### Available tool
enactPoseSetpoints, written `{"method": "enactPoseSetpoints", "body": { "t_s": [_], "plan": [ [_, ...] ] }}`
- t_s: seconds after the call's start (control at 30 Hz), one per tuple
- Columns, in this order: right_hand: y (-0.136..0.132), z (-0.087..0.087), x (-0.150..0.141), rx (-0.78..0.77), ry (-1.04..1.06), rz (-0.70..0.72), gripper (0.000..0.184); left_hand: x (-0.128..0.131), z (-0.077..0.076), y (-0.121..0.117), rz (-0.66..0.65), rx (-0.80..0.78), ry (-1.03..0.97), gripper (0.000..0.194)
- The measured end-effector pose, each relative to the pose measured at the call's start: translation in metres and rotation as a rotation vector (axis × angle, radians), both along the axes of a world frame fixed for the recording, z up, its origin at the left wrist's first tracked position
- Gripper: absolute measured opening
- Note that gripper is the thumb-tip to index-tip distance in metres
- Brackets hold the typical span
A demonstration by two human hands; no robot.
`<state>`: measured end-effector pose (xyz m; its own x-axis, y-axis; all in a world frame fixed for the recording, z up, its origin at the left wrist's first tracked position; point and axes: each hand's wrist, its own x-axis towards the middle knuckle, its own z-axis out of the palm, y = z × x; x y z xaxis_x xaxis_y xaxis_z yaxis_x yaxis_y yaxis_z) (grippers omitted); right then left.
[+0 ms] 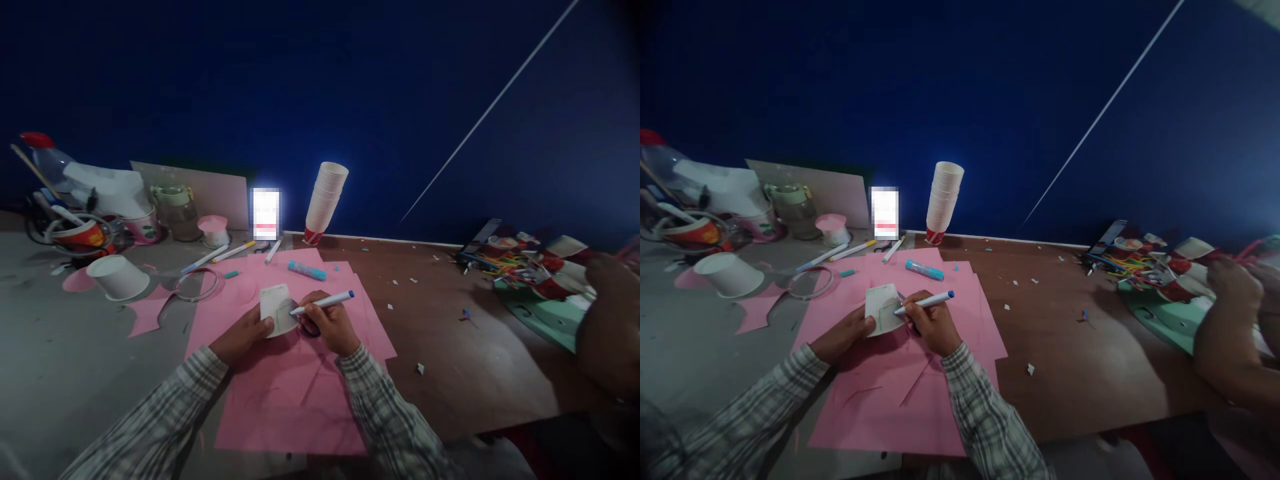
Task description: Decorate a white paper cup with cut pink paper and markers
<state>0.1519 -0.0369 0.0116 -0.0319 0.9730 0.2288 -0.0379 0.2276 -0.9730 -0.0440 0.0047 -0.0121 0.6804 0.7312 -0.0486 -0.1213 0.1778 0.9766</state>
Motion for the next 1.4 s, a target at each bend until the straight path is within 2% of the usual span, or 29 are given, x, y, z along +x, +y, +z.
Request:
{"method": "enactPoseSetpoints", "body": {
  "t_s": [0.2,0.3,0.37,0.5,0.63,0.7,0.77,0.9,1.03,1.17,1.3,1.4],
  "plan": [
    [-0.003,0.003,0.000,0.000,-0.085,0.048,0.030,0.003,0.007,-0.001,0.029,-0.041,0.012,0.061],
    [-0.003,0.004,-0.001,-0.003,-0.032,-0.005,0.030,0.004,0.009,-0.002,0.013,-0.075,0.013,0.063],
    [-0.003,0.005,0.000,0.000,-0.029,-0.014,0.030,0.004,0.009,-0.002,0.002,-0.067,0.019,0.065],
    [-0.002,0.005,0.001,-0.017,-0.075,0.071,0.030,0.003,0.011,-0.001,-0.010,-0.045,0.047,0.064],
    [-0.002,0.002,0.002,-0.018,0.000,0.006,0.030,0.003,0.014,0.000,-0.022,-0.015,0.066,0.066],
    [-0.002,0.002,0.003,-0.010,-0.014,0.051,0.029,0.003,0.015,0.000,-0.014,-0.005,0.083,0.065],
    [-0.002,0.003,0.003,-0.013,-0.035,0.105,0.028,0.003,0.014,0.000,0.004,-0.027,0.083,0.065],
    [-0.002,0.005,0.002,0.000,-0.008,0.038,0.029,0.001,0.010,0.002,0.007,-0.016,0.068,0.062],
    [-0.002,0.005,0.002,0.011,-0.037,0.118,0.030,-0.001,0.006,0.003,-0.012,-0.016,0.069,0.058],
    [-0.001,0.003,0.003,-0.010,0.031,0.062,0.029,-0.001,0.002,0.004,-0.014,0.004,0.055,0.059],
    [-0.001,0.002,0.003,-0.020,0.004,0.154,0.029,-0.002,-0.002,0.006,-0.018,0.028,0.038,0.058],
    [-0.001,0.001,0.003,-0.038,0.065,0.082,0.029,-0.002,0.000,0.006,-0.035,0.025,0.030,0.062]
  ]
}}
